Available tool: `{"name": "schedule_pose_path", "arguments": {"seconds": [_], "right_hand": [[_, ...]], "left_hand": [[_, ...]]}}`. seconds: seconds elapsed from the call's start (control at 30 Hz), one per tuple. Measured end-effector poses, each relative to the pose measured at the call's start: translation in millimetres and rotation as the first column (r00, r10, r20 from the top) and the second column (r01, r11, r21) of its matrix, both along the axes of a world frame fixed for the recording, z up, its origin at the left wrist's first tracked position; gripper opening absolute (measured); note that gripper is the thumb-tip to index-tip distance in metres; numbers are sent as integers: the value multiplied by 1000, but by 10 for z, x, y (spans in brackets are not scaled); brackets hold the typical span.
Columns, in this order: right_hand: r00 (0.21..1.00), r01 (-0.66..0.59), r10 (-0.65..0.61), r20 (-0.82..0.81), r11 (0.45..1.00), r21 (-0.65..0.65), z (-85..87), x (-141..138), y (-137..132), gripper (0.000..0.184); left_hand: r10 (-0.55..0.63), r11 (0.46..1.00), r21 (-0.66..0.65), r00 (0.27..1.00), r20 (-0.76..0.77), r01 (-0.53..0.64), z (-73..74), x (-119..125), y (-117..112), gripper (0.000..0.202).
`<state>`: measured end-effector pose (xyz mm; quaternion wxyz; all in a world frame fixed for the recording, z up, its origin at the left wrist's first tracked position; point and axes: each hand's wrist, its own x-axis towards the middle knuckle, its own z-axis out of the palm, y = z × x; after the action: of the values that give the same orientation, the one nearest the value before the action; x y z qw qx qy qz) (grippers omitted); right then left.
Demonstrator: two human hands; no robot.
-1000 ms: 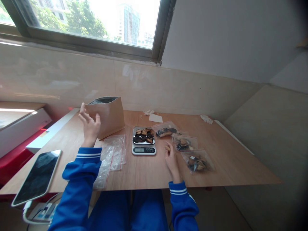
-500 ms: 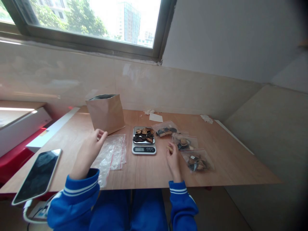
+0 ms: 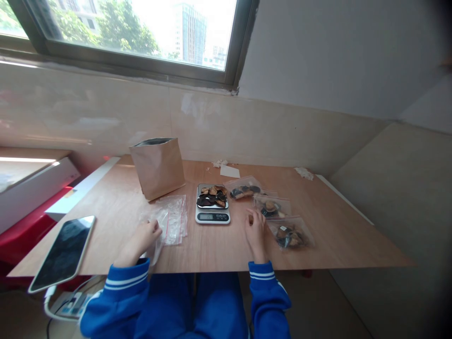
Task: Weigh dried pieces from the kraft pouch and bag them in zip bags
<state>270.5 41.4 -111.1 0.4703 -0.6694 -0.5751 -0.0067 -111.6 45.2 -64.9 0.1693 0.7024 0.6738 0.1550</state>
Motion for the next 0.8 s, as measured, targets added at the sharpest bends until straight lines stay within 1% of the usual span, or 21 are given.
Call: {"name": "schedule_pose_path", "arguments": {"seconds": [0.07, 0.13, 0.17, 0.2, 0.23, 0.27, 0.33, 0.37, 0.4, 0.43, 0.47, 0.53, 0.57, 0.6, 0.67, 0.7, 0.73, 0.77, 0.8], "right_hand": [[1000, 32, -32, 1, 999, 15, 82, -64, -43, 27], [999, 3, -2, -40, 1000, 18, 206, -219, -117, 26], [995, -53, 53, -81, 999, 6, 286, -339, -168, 27], [981, -142, 139, -133, 990, -13, 376, -487, -226, 28], [949, -250, 236, -208, 967, -42, 472, -654, -289, 29], [898, -365, 328, -293, 927, -82, 568, -829, -350, 30], [784, -557, 454, -424, 816, -156, 733, -1149, -444, 31], [734, -629, 504, -455, 757, -175, 790, -1267, -468, 31], [712, -657, 519, -474, 730, -187, 825, -1344, -474, 30], [713, -656, 511, -480, 727, -201, 839, -1377, -464, 31], [734, -630, 481, -479, 746, -216, 836, -1369, -441, 32], [776, -565, 410, -480, 791, -237, 808, -1267, -379, 35], [770, -565, 402, -495, 790, -238, 798, -1195, -348, 37], [743, -599, 425, -517, 766, -233, 799, -1124, -320, 37], [668, -696, 516, -535, 689, -204, 828, -1010, -261, 36], [657, -715, 553, -512, 673, -191, 849, -969, -221, 35], [680, -701, 572, -458, 690, -180, 864, -935, -169, 32], [734, -654, 565, -377, 738, -167, 867, -903, -101, 30], [801, -580, 527, -283, 801, -150, 854, -870, -18, 29]], "left_hand": [[8, 1000, 23, 999, 47, -9, 126, 68, -21, 16], [-4, 994, 109, 986, 166, -15, 275, 208, -58, 22], [-14, 988, 150, 973, 232, -22, 349, 302, -81, 23], [-40, 984, 180, 955, 295, -14, 416, 407, -107, 24], [-83, 980, 200, 935, 346, 13, 474, 517, -135, 25], [-125, 976, 212, 913, 389, 44, 521, 627, -164, 25], [-208, 973, 190, 862, 463, 132, 581, 813, -220, 28], [-243, 968, 174, 829, 503, 178, 597, 878, -243, 29], [-260, 965, 170, 799, 543, 199, 608, 918, -261, 30], [-250, 967, 181, 774, 581, 177, 616, 934, -272, 31], [-221, 972, 199, 753, 619, 121, 622, 928, -276, 31], [-138, 971, 236, 717, 684, -38, 627, 877, -263, 32], [-106, 965, 242, 696, 710, -100, 623, 848, -247, 33], [-86, 961, 239, 675, 733, -137, 614, 826, -226, 33], [-68, 964, 214, 631, 773, -157, 575, 816, -173, 33], [-53, 966, 195, 605, 794, -171, 549, 828, -140, 34], [-32, 966, 175, 583, 812, -192, 523, 845, -104, 33], [-5, 962, 159, 570, 822, -221, 499, 864, -65, 33], [24, 956, 148, 569, 822, -253, 480, 880, -25, 32]]}}
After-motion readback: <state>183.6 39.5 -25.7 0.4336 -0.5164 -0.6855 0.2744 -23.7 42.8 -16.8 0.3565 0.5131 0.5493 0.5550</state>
